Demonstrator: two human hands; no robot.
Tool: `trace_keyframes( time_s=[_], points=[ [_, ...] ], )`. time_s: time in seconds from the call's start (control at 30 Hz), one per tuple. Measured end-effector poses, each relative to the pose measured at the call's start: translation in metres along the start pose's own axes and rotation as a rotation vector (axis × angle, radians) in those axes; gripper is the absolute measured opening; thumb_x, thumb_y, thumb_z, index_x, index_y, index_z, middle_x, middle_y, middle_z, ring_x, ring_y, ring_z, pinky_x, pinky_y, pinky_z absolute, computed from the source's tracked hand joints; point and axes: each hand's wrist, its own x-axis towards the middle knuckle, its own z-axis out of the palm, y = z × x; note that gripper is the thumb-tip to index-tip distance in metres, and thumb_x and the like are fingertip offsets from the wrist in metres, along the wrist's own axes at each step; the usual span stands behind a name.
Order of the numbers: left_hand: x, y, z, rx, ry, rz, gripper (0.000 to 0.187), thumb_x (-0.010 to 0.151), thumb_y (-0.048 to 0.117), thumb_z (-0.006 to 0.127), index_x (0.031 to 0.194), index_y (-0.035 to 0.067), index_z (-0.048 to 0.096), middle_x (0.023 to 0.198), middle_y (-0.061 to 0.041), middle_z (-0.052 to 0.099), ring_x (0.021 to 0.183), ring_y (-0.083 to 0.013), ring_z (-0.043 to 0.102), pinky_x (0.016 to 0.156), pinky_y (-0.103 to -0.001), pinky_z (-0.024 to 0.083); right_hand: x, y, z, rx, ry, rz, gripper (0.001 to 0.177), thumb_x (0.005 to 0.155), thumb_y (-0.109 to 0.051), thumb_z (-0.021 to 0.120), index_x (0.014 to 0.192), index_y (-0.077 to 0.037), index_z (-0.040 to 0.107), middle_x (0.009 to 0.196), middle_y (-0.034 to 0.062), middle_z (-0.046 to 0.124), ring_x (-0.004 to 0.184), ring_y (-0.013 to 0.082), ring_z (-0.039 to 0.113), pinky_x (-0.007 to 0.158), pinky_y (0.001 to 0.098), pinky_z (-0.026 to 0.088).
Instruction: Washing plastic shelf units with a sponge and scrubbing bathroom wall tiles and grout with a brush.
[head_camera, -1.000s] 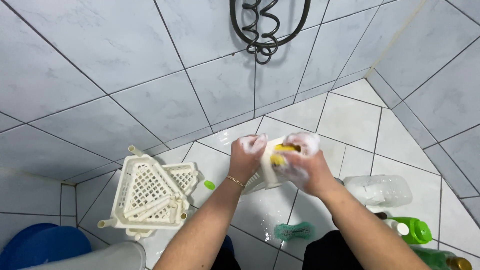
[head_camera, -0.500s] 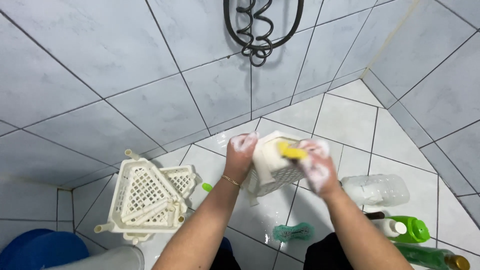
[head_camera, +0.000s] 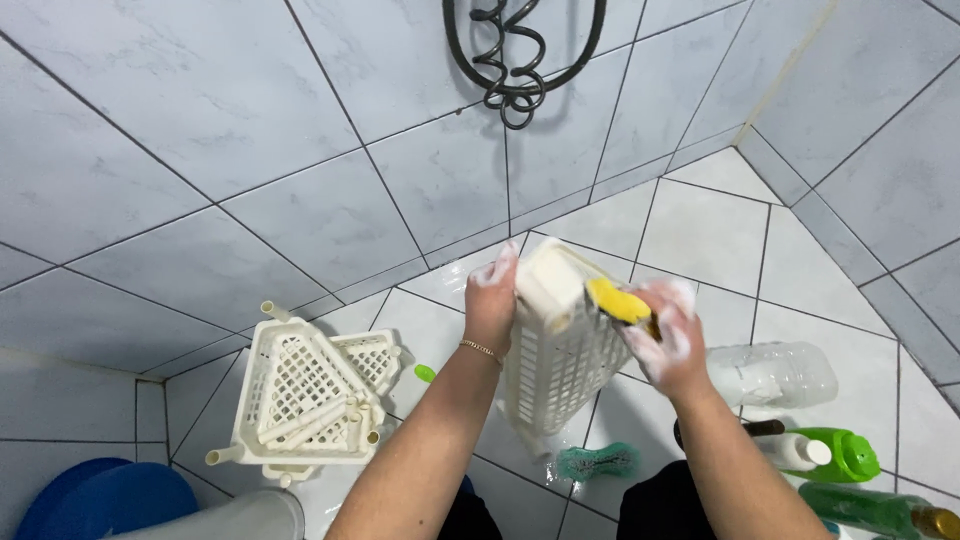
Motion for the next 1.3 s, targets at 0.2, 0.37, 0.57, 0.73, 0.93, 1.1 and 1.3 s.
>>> trace_keyframes(
  time_s=[0.2, 0.37, 0.57, 0.73, 0.93, 1.1, 1.3],
  points=[
    [-0.013, 0.027, 0.025, -0.083, 0.012, -0.151, 0.056, 0.101, 0.041, 0.053, 0.125, -0.006, 0.069, 0.114, -0.029, 0.073, 0.111, -0.0329, 0.07, 0.097, -0.043, 0.053, -0.043, 0.007, 0.06, -0.608, 0.028, -0.312, 0.054, 0.071, -0.04, 0.081, 0.123, -0.051, 0.07, 0.101, 0.0016, 0.069, 0.087, 0.0277, 0.069, 0.075, 0.0484, 0.061],
    [-0.006, 0.028, 0.038, -0.23, 0.089, -0.172, 0.05, 0.098, 0.04, 0.063, 0.113, -0.007, 0.074, 0.105, -0.024, 0.075, 0.098, -0.0265, 0.072, 0.089, -0.04, 0.055, -0.048, -0.001, 0.093, -0.52, -0.019, -0.233, 0.064, 0.074, -0.032, 0.074, 0.138, -0.032, 0.067, 0.103, 0.0082, 0.071, 0.097, 0.0292, 0.07, 0.082, 0.0432, 0.059],
    [0.017, 0.031, 0.017, -0.342, 0.196, -0.175, 0.045, 0.096, 0.037, 0.068, 0.111, -0.005, 0.074, 0.106, -0.022, 0.076, 0.096, -0.0262, 0.074, 0.088, -0.043, 0.058, -0.116, 0.042, 0.096, -0.374, -0.395, -0.098, 0.023, 0.078, -0.037, 0.074, 0.098, -0.027, 0.077, 0.102, 0.0043, 0.07, 0.095, 0.0327, 0.067, 0.081, 0.0476, 0.058],
    [0.067, -0.022, -0.003, -0.378, 0.25, -0.121, 0.047, 0.096, 0.036, 0.068, 0.111, -0.009, 0.072, 0.107, -0.027, 0.074, 0.095, -0.0271, 0.072, 0.085, -0.046, 0.058, -0.083, 0.035, 0.07, -0.448, -0.681, -0.242, 0.015, 0.09, -0.034, 0.06, 0.091, -0.029, 0.074, 0.106, 0.0015, 0.072, 0.098, 0.029, 0.065, 0.093, 0.0468, 0.05],
    [0.054, 0.014, -0.016, -0.505, 0.366, -0.17, 0.051, 0.094, 0.04, 0.065, 0.116, -0.005, 0.071, 0.105, -0.023, 0.075, 0.089, -0.0292, 0.074, 0.079, -0.045, 0.062, -0.007, 0.002, 0.027, -0.203, -0.785, 0.306, 0.025, 0.085, -0.026, 0.072, 0.109, -0.021, 0.078, 0.105, 0.0187, 0.068, 0.089, 0.0351, 0.07, 0.073, 0.044, 0.059],
    [0.025, 0.064, -0.017, -0.591, 0.464, -0.267, 0.049, 0.096, 0.036, 0.058, 0.124, -0.004, 0.064, 0.113, -0.025, 0.074, 0.095, -0.0319, 0.075, 0.079, -0.045, 0.065, -0.003, 0.018, 0.001, 0.063, -0.515, 0.543, 0.036, 0.077, -0.013, 0.083, 0.107, 0.005, 0.077, 0.107, 0.0318, 0.073, 0.101, 0.0467, 0.07, 0.095, 0.0538, 0.056],
    [0.021, 0.07, 0.007, -0.634, 0.45, -0.271, 0.052, 0.098, 0.036, 0.057, 0.125, -0.008, 0.063, 0.114, -0.029, 0.072, 0.098, -0.0341, 0.074, 0.079, -0.047, 0.065, 0.022, -0.026, 0.091, -0.113, -0.374, 0.35, 0.029, 0.08, -0.029, 0.082, 0.105, -0.015, 0.076, 0.106, 0.0103, 0.076, 0.104, 0.0353, 0.071, 0.098, 0.0481, 0.055]
  ],
)
